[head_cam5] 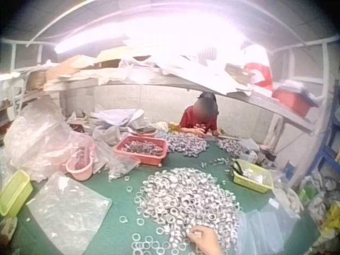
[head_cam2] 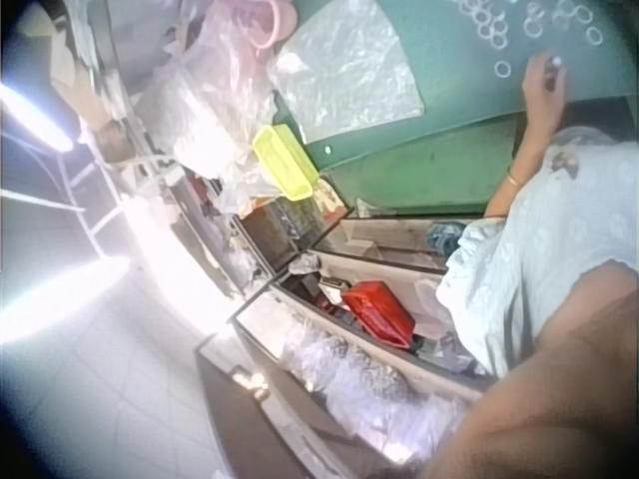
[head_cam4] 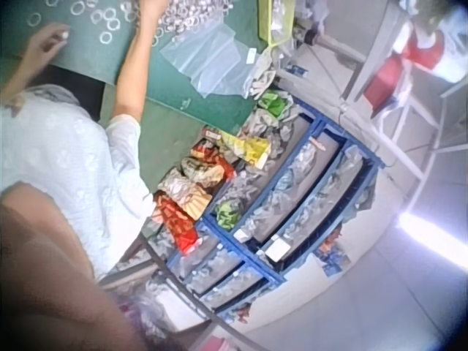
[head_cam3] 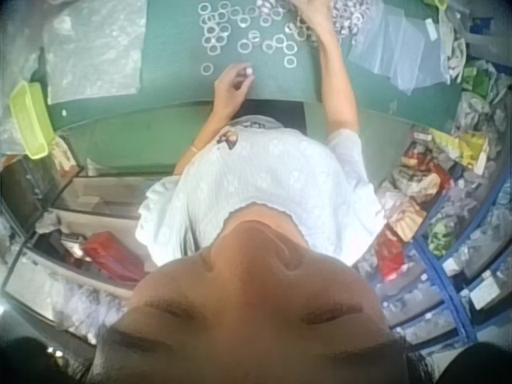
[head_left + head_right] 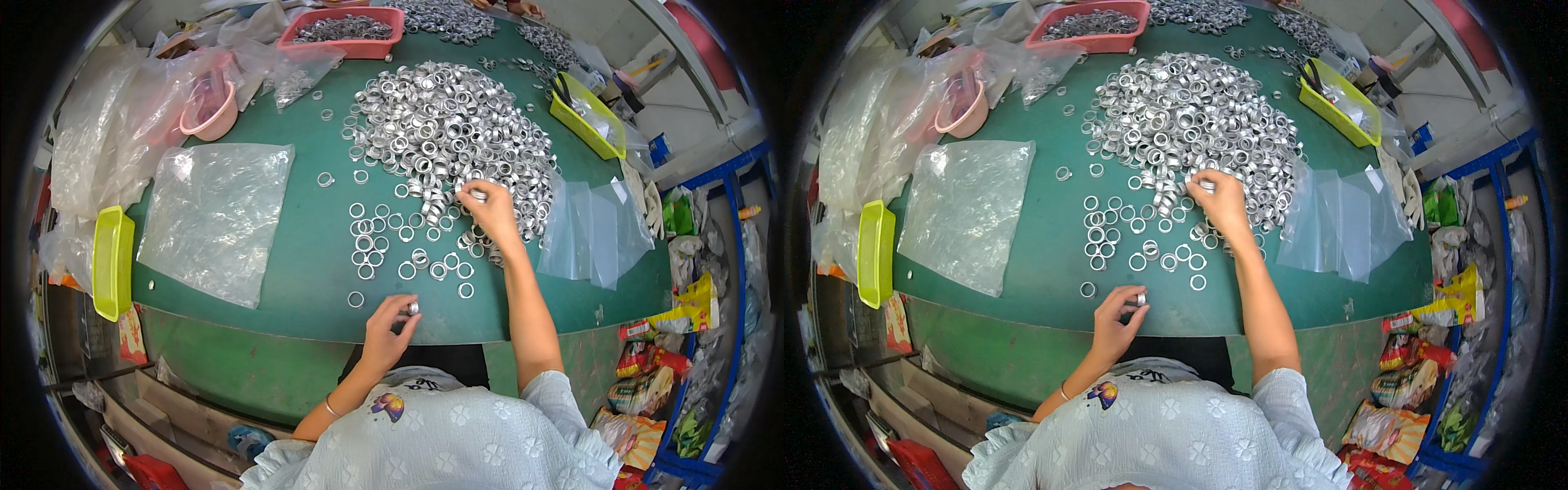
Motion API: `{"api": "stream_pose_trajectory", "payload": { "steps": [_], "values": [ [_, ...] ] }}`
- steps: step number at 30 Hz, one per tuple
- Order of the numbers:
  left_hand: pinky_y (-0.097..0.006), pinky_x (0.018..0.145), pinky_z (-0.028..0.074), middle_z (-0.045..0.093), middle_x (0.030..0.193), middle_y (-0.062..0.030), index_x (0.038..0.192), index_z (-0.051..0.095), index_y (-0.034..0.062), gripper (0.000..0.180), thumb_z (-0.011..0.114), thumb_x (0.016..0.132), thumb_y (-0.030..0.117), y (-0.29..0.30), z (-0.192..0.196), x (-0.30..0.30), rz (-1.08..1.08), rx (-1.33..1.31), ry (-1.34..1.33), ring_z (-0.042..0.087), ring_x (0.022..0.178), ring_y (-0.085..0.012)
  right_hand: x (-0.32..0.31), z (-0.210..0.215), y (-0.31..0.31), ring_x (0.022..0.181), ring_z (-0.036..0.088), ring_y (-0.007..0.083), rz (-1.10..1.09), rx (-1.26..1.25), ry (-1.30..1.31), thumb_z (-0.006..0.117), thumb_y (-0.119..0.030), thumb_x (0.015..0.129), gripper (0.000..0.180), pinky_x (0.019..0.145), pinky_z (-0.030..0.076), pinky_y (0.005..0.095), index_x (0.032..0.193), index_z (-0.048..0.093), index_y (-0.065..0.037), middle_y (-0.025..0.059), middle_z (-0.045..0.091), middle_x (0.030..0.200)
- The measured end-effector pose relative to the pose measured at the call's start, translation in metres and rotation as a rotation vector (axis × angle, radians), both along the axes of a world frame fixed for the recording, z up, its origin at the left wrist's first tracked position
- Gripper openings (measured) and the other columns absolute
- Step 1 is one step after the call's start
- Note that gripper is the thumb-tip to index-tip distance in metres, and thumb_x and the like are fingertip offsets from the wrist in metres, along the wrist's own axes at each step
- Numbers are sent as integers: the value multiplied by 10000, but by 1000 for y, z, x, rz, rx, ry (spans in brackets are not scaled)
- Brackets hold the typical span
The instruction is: The person picks up metal rings from a large pile on a table, groups them in their hand, and places them into a clear plastic bag.
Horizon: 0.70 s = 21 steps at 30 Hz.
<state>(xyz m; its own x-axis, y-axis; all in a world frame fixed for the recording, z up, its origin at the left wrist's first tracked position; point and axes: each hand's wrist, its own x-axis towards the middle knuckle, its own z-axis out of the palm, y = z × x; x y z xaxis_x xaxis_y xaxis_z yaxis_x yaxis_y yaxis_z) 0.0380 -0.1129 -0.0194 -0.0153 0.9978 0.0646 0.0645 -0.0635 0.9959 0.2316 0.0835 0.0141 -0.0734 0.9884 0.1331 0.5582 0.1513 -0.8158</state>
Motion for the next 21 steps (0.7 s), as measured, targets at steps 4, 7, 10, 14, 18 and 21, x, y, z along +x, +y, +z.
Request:
{"api": "stream_pose_trajectory", "payload": {
  "steps": [4,7,10,14,18,21],
  "values": [
    [-240,739,545,598,1052,-99,1109,614,8,343,646,787,-107,0,0,1,4,8,4,611,897,-137,15,22,-21,454,438,60,42,-601,1005,639,-121,881,154,350,289,191,963,599,2,48,589,643],
    [-240,734,546,598,1047,-103,1110,612,4,342,648,788,-103,0,0,1,10,21,32,612,890,-142,14,27,-40,445,387,45,194,-714,1325,565,-111,924,125,326,284,164,984,576,-2,168,629,944],
    [-240,729,547,600,1044,-106,1109,611,1,340,651,787,-99,0,0,2,15,28,39,613,882,-146,12,27,-57,459,401,45,287,-664,1281,551,-130,938,167,321,307,161,1045,570,-4,218,606,1082],
    [-243,727,546,603,1038,-108,1106,612,-4,336,656,786,-95,0,0,2,23,37,57,613,877,-148,-5,41,-77,478,422,50,289,-562,1239,530,-141,954,276,318,330,154,1182,512,13,185,581,1045],
    [-263,702,545,606,1027,-119,1097,607,2,326,662,786,-79,0,0,3,30,60,86,621,847,-170,-10,41,-88,606,474,81,310,-699,1587,484,-208,981,380,356,342,159,1312,438,-28,197,564,1107],
    [-273,689,545,608,1023,-126,1094,605,6,326,665,784,-77,1,2,4,34,73,110,625,832,-184,-18,41,-94,830,567,182,297,-791,1834,432,-300,995,413,488,456,213,1311,446,-35,204,541,1204]
  ]
}}
